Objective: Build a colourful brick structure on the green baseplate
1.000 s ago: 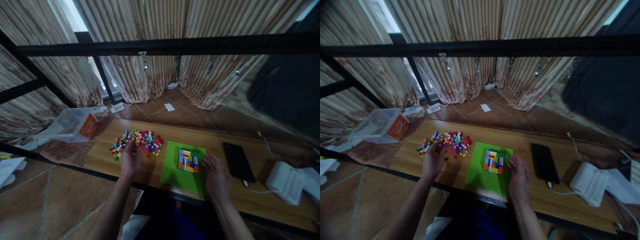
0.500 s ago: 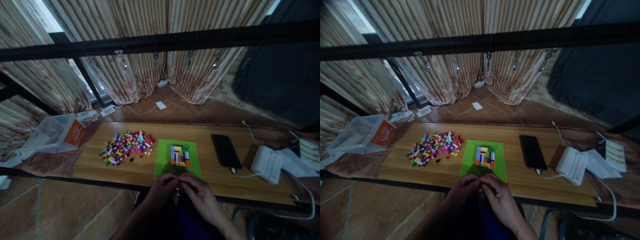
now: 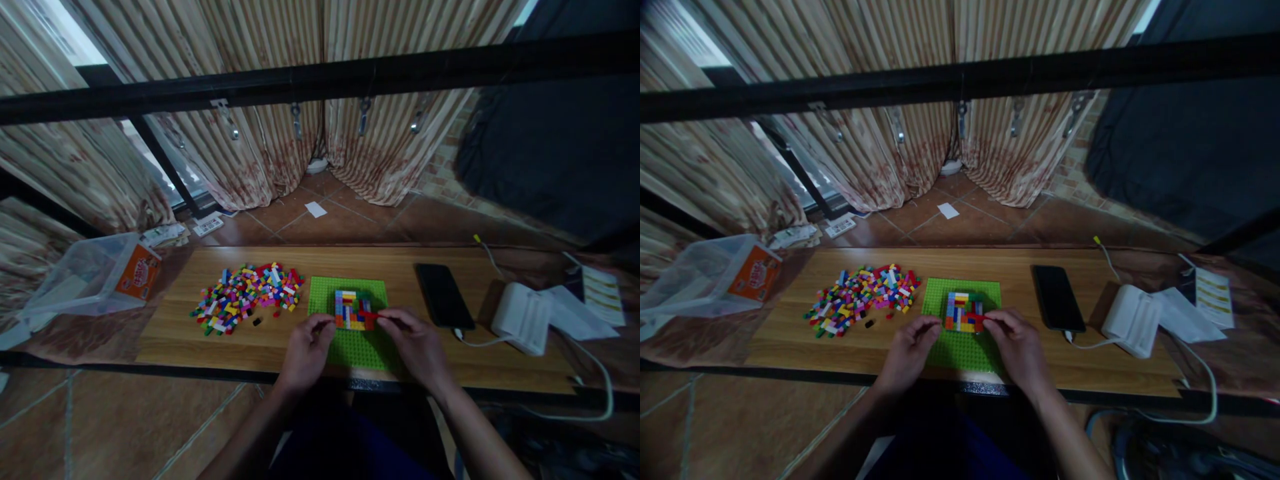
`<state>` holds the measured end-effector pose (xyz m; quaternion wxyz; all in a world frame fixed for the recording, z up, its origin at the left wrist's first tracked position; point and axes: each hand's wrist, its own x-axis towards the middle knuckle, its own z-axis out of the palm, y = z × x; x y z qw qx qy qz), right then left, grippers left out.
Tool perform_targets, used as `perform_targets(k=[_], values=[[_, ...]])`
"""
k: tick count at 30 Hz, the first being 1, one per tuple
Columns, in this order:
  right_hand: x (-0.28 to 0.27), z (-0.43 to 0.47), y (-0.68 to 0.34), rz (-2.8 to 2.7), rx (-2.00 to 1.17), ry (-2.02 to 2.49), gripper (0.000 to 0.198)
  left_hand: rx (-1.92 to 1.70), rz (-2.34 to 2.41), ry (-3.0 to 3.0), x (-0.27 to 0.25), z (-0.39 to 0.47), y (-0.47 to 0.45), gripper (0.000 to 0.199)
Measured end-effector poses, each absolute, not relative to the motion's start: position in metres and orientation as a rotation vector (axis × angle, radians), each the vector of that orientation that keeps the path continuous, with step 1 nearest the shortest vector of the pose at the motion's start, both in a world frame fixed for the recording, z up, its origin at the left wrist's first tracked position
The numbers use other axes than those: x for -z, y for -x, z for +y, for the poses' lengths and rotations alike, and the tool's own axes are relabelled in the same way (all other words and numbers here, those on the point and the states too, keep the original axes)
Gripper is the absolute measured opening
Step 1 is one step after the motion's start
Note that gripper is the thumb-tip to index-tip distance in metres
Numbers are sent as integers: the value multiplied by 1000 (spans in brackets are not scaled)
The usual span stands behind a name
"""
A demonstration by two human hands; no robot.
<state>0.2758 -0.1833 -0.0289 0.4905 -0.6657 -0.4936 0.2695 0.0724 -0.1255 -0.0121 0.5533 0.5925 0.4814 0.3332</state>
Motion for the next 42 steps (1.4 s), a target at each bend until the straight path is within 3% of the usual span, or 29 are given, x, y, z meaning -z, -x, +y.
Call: perform_targets(k=[6, 14, 30, 35, 42], values=[[50, -140, -290, -1243, -625, 1582, 24, -844, 1259, -1807, 13, -83, -86, 18], [62, -131, -291, -1186, -615, 1623, 22, -610, 1247, -2071, 16, -60, -116, 22], [62, -122, -291, -948, -818, 1641, 37, -501, 1203, -1877, 28, -47, -137, 15], [51, -116, -298, -952, -1007, 1640, 32, -500, 1215, -1846, 27, -45, -138, 13], [51, -113, -303, -1024, -999, 1666, 29, -515, 1173, -1834, 27, -44, -136, 17]])
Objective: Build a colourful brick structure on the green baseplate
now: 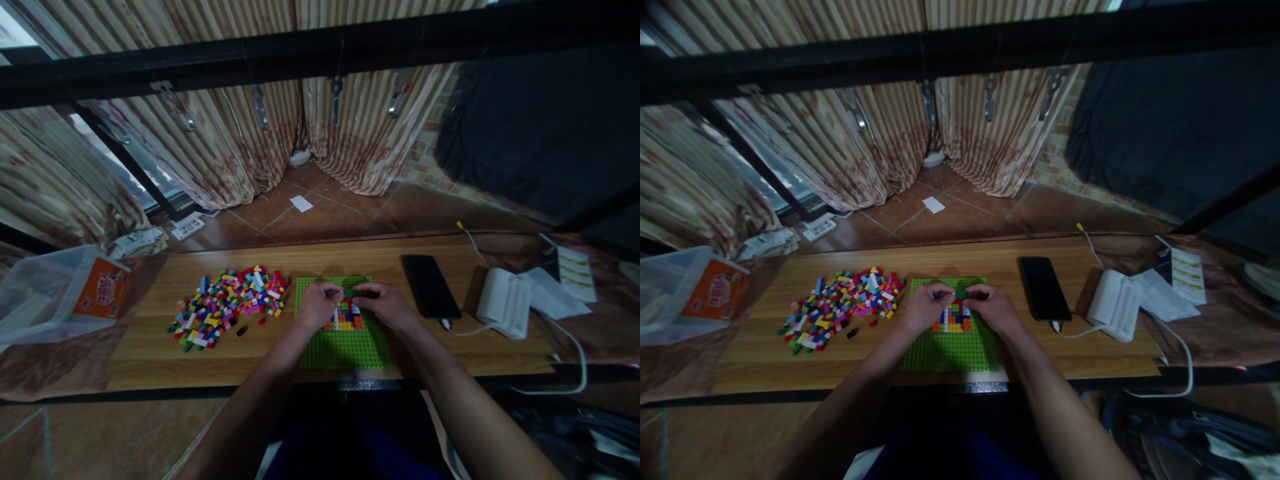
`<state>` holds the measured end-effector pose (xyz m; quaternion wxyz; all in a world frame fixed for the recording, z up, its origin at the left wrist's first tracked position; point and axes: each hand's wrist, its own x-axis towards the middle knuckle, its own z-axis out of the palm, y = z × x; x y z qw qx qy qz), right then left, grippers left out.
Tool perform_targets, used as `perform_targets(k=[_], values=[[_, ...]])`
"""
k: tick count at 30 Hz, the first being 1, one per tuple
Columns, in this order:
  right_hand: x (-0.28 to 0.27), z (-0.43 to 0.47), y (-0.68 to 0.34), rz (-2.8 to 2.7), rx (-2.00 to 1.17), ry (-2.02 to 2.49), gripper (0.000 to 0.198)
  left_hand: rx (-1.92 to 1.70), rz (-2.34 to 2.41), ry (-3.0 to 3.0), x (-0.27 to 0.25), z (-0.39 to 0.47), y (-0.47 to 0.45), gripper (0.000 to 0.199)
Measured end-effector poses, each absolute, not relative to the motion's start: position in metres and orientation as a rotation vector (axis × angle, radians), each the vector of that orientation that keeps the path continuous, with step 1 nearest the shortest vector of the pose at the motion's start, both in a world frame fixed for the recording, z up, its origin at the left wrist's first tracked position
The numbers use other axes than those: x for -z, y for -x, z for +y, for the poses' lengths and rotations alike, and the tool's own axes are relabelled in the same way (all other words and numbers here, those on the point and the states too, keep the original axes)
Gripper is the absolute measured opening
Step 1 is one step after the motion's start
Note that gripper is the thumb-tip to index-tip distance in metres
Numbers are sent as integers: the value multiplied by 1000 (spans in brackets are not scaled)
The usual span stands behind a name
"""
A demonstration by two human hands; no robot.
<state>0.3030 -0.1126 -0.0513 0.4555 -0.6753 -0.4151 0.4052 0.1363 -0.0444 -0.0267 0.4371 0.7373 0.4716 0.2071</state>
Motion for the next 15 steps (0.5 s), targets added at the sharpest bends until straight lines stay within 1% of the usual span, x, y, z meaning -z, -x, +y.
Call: perform_targets(k=[15], values=[[51, -109, -309, -1027, -1106, 1624, 31, -514, 1190, -1836, 30, -46, -138, 13]])
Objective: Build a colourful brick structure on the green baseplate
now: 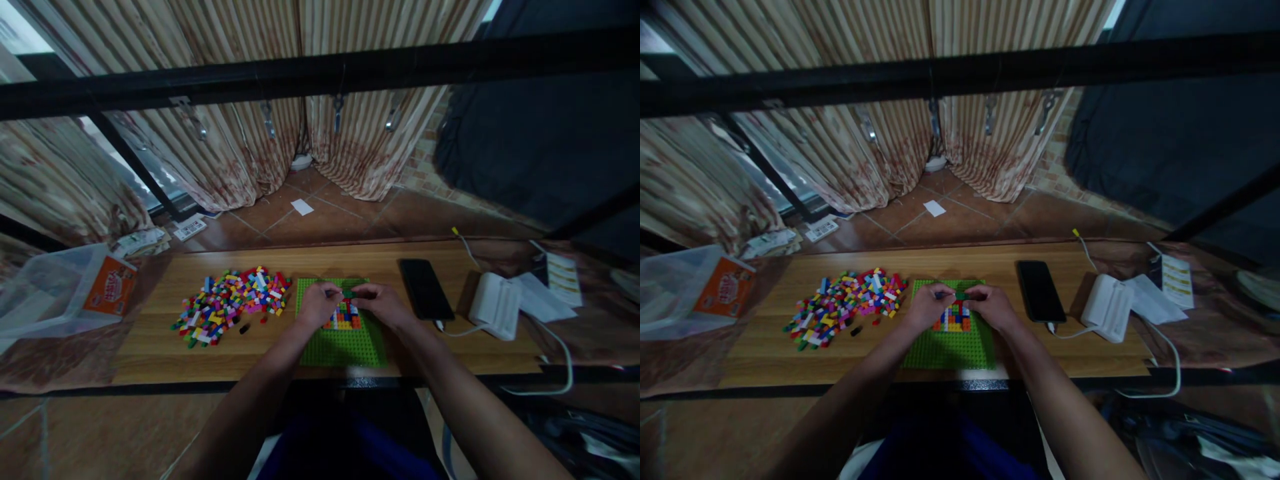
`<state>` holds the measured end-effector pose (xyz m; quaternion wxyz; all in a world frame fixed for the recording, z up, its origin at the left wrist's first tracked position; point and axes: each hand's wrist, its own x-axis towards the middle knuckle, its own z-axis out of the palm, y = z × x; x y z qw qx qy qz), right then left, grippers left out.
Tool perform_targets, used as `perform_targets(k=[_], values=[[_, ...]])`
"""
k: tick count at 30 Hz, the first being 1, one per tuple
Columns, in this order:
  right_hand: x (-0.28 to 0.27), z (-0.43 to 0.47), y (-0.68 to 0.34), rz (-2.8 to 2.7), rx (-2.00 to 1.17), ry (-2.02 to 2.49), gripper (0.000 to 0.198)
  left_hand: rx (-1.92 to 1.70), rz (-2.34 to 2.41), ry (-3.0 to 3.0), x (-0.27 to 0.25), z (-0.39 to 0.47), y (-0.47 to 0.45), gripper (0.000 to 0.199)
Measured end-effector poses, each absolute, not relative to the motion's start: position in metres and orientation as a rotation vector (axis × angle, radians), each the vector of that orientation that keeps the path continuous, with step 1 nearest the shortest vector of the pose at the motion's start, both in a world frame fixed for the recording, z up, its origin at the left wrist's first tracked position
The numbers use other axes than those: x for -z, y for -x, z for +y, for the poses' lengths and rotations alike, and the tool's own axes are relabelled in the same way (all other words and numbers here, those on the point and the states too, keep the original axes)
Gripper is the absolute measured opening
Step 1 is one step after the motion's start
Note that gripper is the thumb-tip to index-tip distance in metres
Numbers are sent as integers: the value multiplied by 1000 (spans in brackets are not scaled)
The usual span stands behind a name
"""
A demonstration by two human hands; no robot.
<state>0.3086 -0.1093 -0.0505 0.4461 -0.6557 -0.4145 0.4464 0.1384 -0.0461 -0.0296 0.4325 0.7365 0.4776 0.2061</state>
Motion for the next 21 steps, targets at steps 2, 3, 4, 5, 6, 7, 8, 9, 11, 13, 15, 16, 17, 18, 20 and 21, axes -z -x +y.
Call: perform_targets(k=[2, 3, 4, 5, 6, 7, 8, 9, 11, 13, 15, 16, 17, 18, 20, 21], values=[[49, -112, -310, -1024, -1116, 1608, 32, -516, 1167, -1858, 29, -47, -136, 14], [49, -114, -311, -1021, -1132, 1597, 34, -524, 1150, -1870, 28, -48, -134, 16], [49, -116, -312, -1012, -1153, 1580, 37, -545, 1137, -1879, 28, -48, -131, 18], [50, -119, -313, -995, -1169, 1560, 40, -581, 1131, -1882, 27, -47, -127, 20], [51, -121, -314, -975, -1169, 1545, 42, -628, 1134, -1880, 27, -46, -121, 23], [53, -123, -315, -956, -1150, 1539, 44, -682, 1150, -1873, 26, -44, -115, 24], [56, -125, -316, -946, -1113, 1543, 45, -734, 1177, -1862, 26, -41, -107, 25], [59, -126, -316, -945, -1062, 1555, 45, -775, 1208, -1857, 25, -38, -98, 25], [64, -127, -316, -952, -948, 1584, 46, -818, 1283, -1857, 24, -31, -78, 26], [70, -128, -314, -947, -852, 1593, 48, -817, 1367, -1902, 22, -25, -58, 25], [75, -129, -310, -949, -761, 1610, 49, -784, 1457, -1974, 20, -20, -42, 27], [77, -130, -308, -963, -710, 1627, 49, -742, 1510, -2028, 18, -18, -37, 28], [79, -131, -306, -986, -656, 1641, 48, -678, 1565, -2088, 16, -16, -32, 30], [80, -132, -304, -1012, -602, 1651, 47, -606, 1620, -2144, 14, -14, -29, 33], [83, -134, -302, -1059, -512, 1658, 45, -482, 1715, -2220, 10, -9, -28, 35], [84, -135, -301, -1075, -487, 1659, 44, -438, 1747, -2239, 8, -6, -29, 35]])
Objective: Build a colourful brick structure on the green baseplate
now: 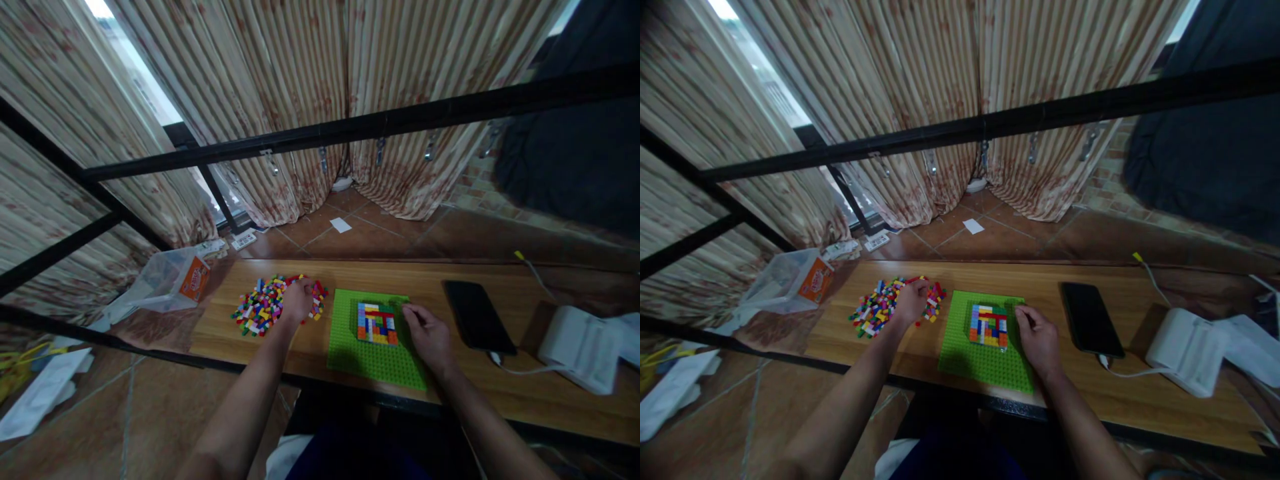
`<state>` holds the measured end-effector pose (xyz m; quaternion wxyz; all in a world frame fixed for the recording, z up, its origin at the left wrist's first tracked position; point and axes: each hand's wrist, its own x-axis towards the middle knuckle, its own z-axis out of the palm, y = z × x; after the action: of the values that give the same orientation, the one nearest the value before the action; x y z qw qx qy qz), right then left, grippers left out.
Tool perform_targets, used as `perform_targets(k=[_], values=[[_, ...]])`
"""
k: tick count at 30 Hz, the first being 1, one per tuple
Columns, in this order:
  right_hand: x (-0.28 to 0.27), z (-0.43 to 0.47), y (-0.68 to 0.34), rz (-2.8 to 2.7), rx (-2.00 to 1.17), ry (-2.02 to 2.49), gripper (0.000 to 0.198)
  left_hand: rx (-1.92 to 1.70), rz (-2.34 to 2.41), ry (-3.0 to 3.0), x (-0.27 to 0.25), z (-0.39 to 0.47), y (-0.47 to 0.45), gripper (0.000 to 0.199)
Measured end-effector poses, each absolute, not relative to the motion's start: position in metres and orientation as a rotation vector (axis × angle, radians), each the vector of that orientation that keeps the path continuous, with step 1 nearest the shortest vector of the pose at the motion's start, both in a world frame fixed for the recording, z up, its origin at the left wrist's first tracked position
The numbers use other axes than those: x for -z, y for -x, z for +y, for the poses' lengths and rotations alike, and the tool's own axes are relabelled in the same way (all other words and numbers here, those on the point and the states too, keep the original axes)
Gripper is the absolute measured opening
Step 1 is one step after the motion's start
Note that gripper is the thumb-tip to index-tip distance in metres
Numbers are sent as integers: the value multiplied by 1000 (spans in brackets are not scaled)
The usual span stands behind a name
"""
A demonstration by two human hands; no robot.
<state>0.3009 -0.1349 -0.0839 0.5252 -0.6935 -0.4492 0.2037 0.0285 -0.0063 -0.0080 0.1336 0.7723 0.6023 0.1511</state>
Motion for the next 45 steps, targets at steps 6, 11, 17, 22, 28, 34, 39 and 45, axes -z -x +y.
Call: perform_targets(k=[6, 11, 17, 22, 28, 34, 39, 45], values=[[83, -137, -300, -1129, -472, 1672, 41, -259, 1717, -2405, 1, 12, -43, 32], [80, -136, -298, -1118, -470, 1671, 41, -57, 1600, -2535, 0, 21, -52, 33], [79, -136, -297, -1121, -473, 1664, 40, 93, 1550, -2622, 2, 28, -51, 27], [76, -135, -296, -1130, -464, 1655, 38, 150, 1424, -2717, -2, 27, -46, 25], [75, -135, -295, -1132, -447, 1645, 37, 134, 1296, -2793, -19, 21, -37, 22], [77, -134, -295, -1110, -446, 1625, 35, -30, 1195, -2684, -29, -14, -54, 16], [76, -135, -295, -1102, -467, 1596, 35, -200, 1083, -2596, -19, -57, -100, 10], [75, -136, -296, -1072, -531, 1524, 35, -289, 1157, -2651, -3, -77, -129, 6]])
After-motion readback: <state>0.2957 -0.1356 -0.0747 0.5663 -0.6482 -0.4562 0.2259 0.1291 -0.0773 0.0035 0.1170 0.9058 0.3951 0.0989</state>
